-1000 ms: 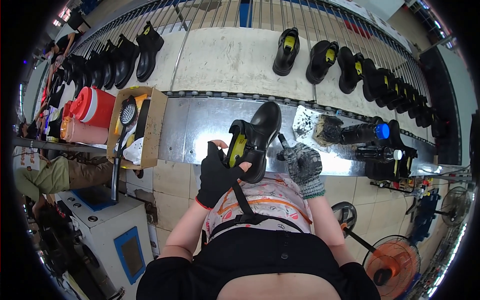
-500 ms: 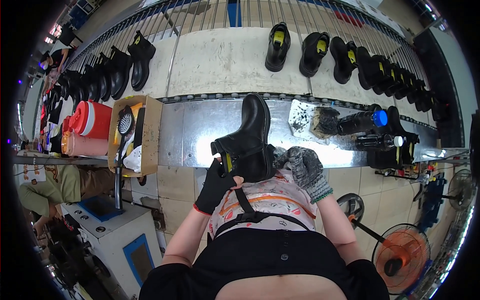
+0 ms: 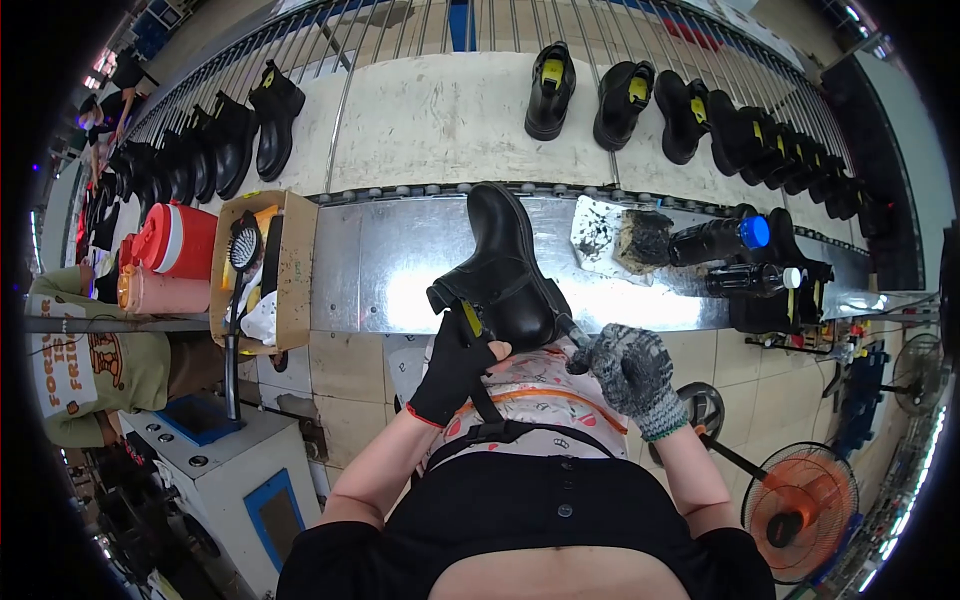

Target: Applying a finishing liquid and wiping leather boots on a production line.

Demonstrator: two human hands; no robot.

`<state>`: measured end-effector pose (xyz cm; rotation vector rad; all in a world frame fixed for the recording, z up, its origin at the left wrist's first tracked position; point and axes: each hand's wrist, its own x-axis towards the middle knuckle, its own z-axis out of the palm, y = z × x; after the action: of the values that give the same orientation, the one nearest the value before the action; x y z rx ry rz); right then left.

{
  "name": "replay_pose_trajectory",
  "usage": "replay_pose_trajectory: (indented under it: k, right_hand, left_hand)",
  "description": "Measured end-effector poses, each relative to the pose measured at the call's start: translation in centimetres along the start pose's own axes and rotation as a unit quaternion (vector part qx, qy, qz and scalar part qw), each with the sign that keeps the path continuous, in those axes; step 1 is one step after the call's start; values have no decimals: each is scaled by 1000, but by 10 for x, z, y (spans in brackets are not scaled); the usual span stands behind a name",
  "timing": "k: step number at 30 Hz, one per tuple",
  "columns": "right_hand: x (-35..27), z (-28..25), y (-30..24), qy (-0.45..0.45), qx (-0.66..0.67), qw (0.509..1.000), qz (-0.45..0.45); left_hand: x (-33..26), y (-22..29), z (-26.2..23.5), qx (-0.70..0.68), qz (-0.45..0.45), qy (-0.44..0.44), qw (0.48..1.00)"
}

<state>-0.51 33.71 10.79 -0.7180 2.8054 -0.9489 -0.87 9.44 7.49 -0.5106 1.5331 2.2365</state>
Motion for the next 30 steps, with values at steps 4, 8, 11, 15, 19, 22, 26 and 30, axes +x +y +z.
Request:
replay_pose_trajectory:
  k: [4, 8, 11, 15, 19, 22, 26, 30]
  right_hand:
    - [-7, -5, -8, 29, -18, 999, -5]
    - [-14, -4, -8, 34, -48, 998, -11]
    - [-16, -2, -8, 66, 7, 998, -12]
    - [-21, 1, -10, 103, 4, 995, -8]
    - [-23, 5, -6, 91, -22, 996, -4]
    - [-21, 14, -2, 135, -2, 990, -37]
    - [-33, 44, 8, 211, -92, 973, -35]
    - [-32, 44, 16, 310, 110, 938, 111]
  left_hand:
    - [1, 9, 7, -45, -42, -12, 998]
    - [1, 15, 12, -85, -44, -4, 995]
    - [2, 18, 14, -128, -30, -22, 991]
    - [6, 17, 8, -157, -62, -15, 986]
    - [7, 26, 10, -165, -71, -17, 984]
    - [10, 26, 5, -209, -66, -34, 975]
    - [10, 33, -2, -323, -84, -36, 942]
    - [16, 46, -3, -398, -63, -50, 914]
